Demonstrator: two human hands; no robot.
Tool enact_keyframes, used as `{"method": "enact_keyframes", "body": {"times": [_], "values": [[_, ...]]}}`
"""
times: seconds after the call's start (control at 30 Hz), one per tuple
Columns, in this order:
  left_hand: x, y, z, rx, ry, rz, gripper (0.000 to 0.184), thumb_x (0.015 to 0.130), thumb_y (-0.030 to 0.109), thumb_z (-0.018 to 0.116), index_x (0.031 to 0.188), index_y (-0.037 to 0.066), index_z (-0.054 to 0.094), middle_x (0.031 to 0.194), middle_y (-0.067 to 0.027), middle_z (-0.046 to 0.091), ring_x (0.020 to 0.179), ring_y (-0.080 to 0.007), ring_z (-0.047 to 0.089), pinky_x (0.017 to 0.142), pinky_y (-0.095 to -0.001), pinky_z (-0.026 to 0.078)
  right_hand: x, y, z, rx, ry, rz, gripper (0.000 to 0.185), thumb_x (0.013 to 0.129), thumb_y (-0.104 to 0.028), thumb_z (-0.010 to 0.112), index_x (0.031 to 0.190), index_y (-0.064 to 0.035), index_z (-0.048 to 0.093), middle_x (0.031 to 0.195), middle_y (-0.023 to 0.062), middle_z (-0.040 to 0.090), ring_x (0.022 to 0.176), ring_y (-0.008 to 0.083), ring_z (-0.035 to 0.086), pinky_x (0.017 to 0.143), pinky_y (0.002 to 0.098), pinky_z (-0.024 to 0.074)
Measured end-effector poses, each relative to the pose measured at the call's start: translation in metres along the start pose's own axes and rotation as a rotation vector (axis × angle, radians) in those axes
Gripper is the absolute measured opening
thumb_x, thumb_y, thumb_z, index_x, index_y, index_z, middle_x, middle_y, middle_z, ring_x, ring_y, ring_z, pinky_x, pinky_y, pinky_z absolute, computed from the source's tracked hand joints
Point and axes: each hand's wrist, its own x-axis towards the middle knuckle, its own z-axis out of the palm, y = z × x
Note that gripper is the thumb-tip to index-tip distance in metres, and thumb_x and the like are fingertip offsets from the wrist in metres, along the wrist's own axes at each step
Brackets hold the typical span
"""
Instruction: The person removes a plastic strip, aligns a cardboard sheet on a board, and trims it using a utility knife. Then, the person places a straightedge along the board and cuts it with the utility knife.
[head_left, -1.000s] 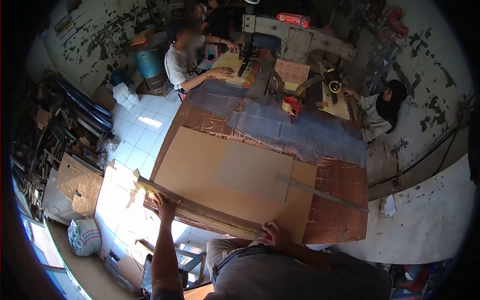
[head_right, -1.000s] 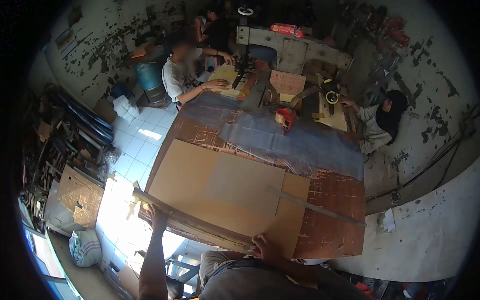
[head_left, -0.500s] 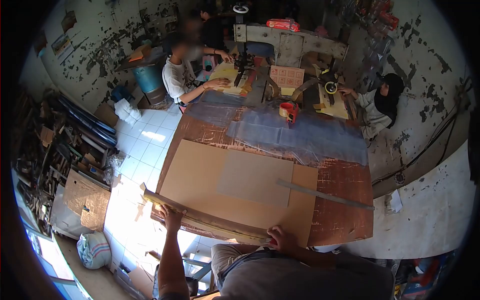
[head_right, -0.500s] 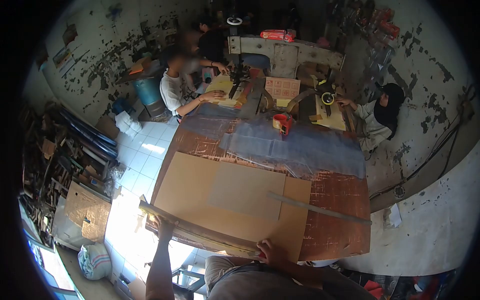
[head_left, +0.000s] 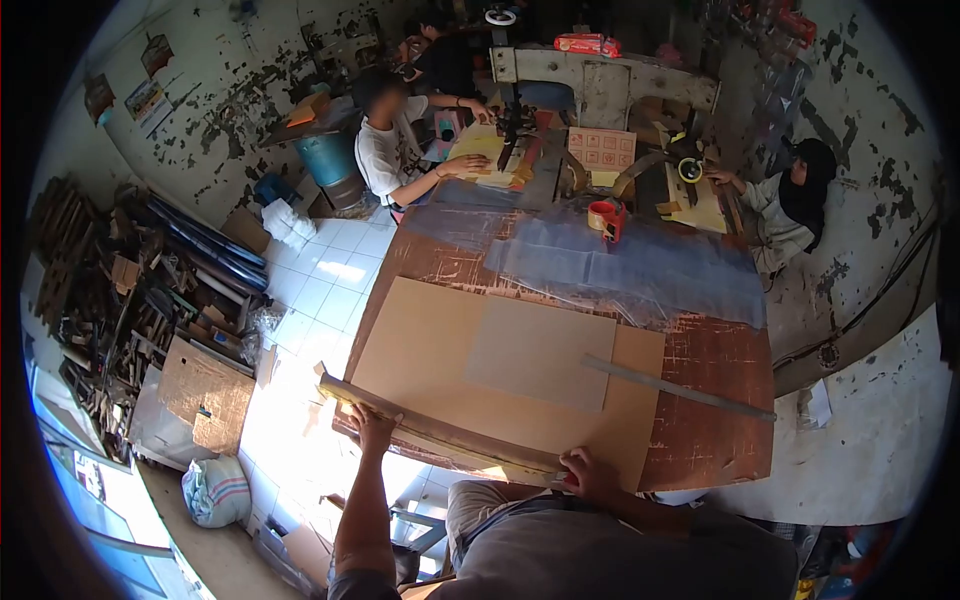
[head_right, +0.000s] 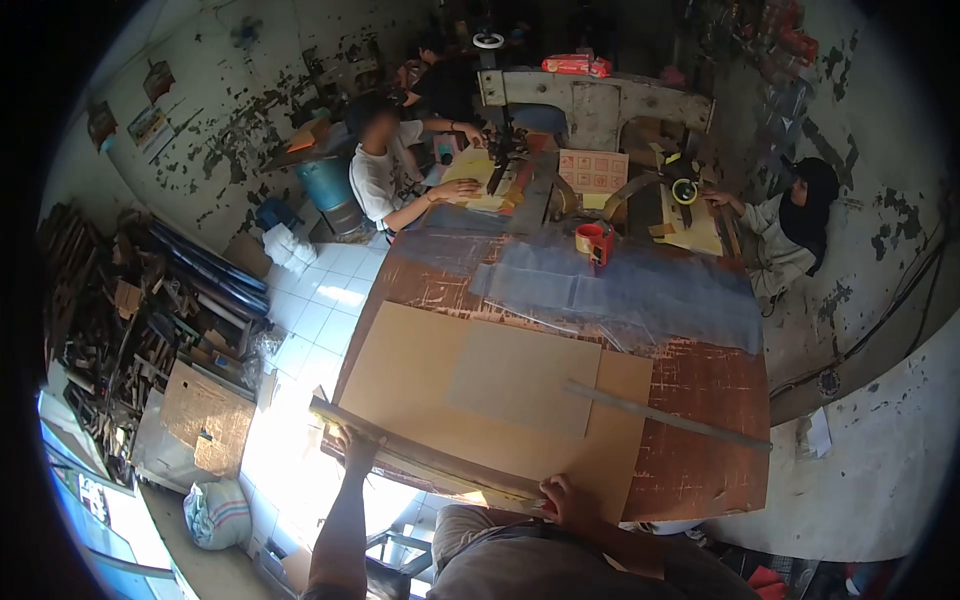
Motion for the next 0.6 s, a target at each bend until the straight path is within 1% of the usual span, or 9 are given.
{"method": "enact_keyframes", "body": {"times": [0.1, 0.17, 0.27, 0.3, 0.37, 0.43, 0.47, 0.53, 0.6], "values": [[0.043, -0.030, 0.029, 0.070, 0.016, 0.034, 0.132, 0.076, 0.063, 0.081, 0.162, -0.002, 0.004, 0.170, -0.0250, -0.002, 0.156, -0.0448, -0.003, 0.124, -0.0612, 0.013, 0.001, 0.003, 0.003, 0.018, -0.016, -0.006, 0.054, 0.084, -0.033, 0.079, 0.132, -0.0160, 0.059, 0.129, 0.0063, 0.053, 0.102, 0.0305, 0.069, 0.080, 0.0451, 0.0592], [0.045, -0.045, 0.040, 0.129, 0.001, 0.016, 0.135, 0.074, 0.063, 0.082, 0.162, -0.001, 0.002, 0.170, -0.0243, -0.004, 0.157, -0.0439, -0.005, 0.123, -0.0622, 0.012, 0.002, 0.004, 0.003, 0.007, 0.037, -0.017, 0.056, 0.082, -0.041, 0.080, 0.129, -0.0163, 0.063, 0.125, 0.0041, 0.055, 0.101, 0.0271, 0.069, 0.080, 0.0441, 0.0587], [0.053, -0.057, 0.055, 0.094, 0.049, 0.057, 0.134, 0.075, 0.063, 0.082, 0.162, -0.001, 0.003, 0.170, -0.0232, -0.001, 0.156, -0.0457, -0.004, 0.125, -0.0565, 0.014, 0.006, -0.009, -0.011, 0.024, -0.019, 0.027, 0.054, 0.084, -0.038, 0.079, 0.130, -0.0147, 0.061, 0.128, 0.0068, 0.055, 0.104, 0.0316, 0.068, 0.082, 0.0474, 0.0571], [0.028, -0.030, 0.030, -0.008, 0.044, 0.022, 0.133, 0.075, 0.064, 0.081, 0.162, 0.000, 0.005, 0.171, -0.0222, -0.001, 0.157, -0.0446, -0.003, 0.124, -0.0599, 0.013, 0.008, -0.002, -0.005, 0.048, -0.003, 0.012, 0.056, 0.084, -0.039, 0.080, 0.130, -0.0139, 0.061, 0.127, 0.0082, 0.055, 0.105, 0.0323, 0.067, 0.083, 0.0475, 0.0566], [0.039, -0.044, 0.047, 0.051, 0.105, 0.041, 0.132, 0.073, 0.066, 0.081, 0.164, 0.006, 0.006, 0.172, -0.0181, 0.000, 0.158, -0.0384, -0.002, 0.121, -0.0670, 0.011, 0.006, 0.003, 0.002, 0.079, -0.071, -0.023, 0.059, 0.083, -0.041, 0.080, 0.131, -0.0130, 0.061, 0.126, 0.0097, 0.056, 0.106, 0.0330, 0.066, 0.084, 0.0476, 0.0562], [0.038, -0.047, 0.051, 0.064, 0.128, 0.049, 0.133, 0.072, 0.068, 0.080, 0.164, 0.008, 0.006, 0.172, -0.0170, 0.000, 0.159, -0.0376, -0.001, 0.120, -0.0682, 0.012, 0.007, 0.002, 0.003, 0.052, 0.033, -0.030, 0.060, 0.083, -0.035, 0.080, 0.134, -0.0117, 0.059, 0.125, 0.0136, 0.057, 0.110, 0.0352, 0.064, 0.086, 0.0474, 0.0558], [0.041, -0.049, 0.054, 0.073, 0.142, 0.062, 0.134, 0.071, 0.068, 0.081, 0.164, 0.008, 0.006, 0.172, -0.0167, 0.000, 0.159, -0.0375, -0.001, 0.120, -0.0687, 0.012, 0.005, 0.008, 0.008, 0.053, 0.000, -0.042, 0.060, 0.083, -0.035, 0.080, 0.134, -0.0117, 0.059, 0.125, 0.0136, 0.057, 0.110, 0.0352, 0.064, 0.086, 0.0474, 0.0558], [0.039, -0.046, 0.055, 0.078, 0.159, 0.074, 0.135, 0.070, 0.068, 0.082, 0.164, 0.008, 0.006, 0.172, -0.0162, 0.000, 0.159, -0.0373, 0.000, 0.120, -0.0697, 0.012, 0.005, 0.023, 0.026, 0.153, 0.094, -0.078, 0.061, 0.083, -0.030, 0.078, 0.137, -0.0117, 0.058, 0.125, 0.0171, 0.057, 0.113, 0.0375, 0.063, 0.087, 0.0469, 0.0559], [0.023, -0.033, 0.044, 0.042, 0.140, 0.010, 0.135, 0.069, 0.065, 0.084, 0.164, 0.007, 0.007, 0.172, -0.0182, 0.002, 0.158, -0.0394, 0.000, 0.121, -0.0672, 0.014, 0.005, 0.025, 0.024, 0.127, 0.049, -0.056, 0.060, 0.083, -0.027, 0.077, 0.137, -0.0121, 0.058, 0.126, 0.0177, 0.057, 0.113, 0.0384, 0.063, 0.087, 0.0478, 0.0557]]}}
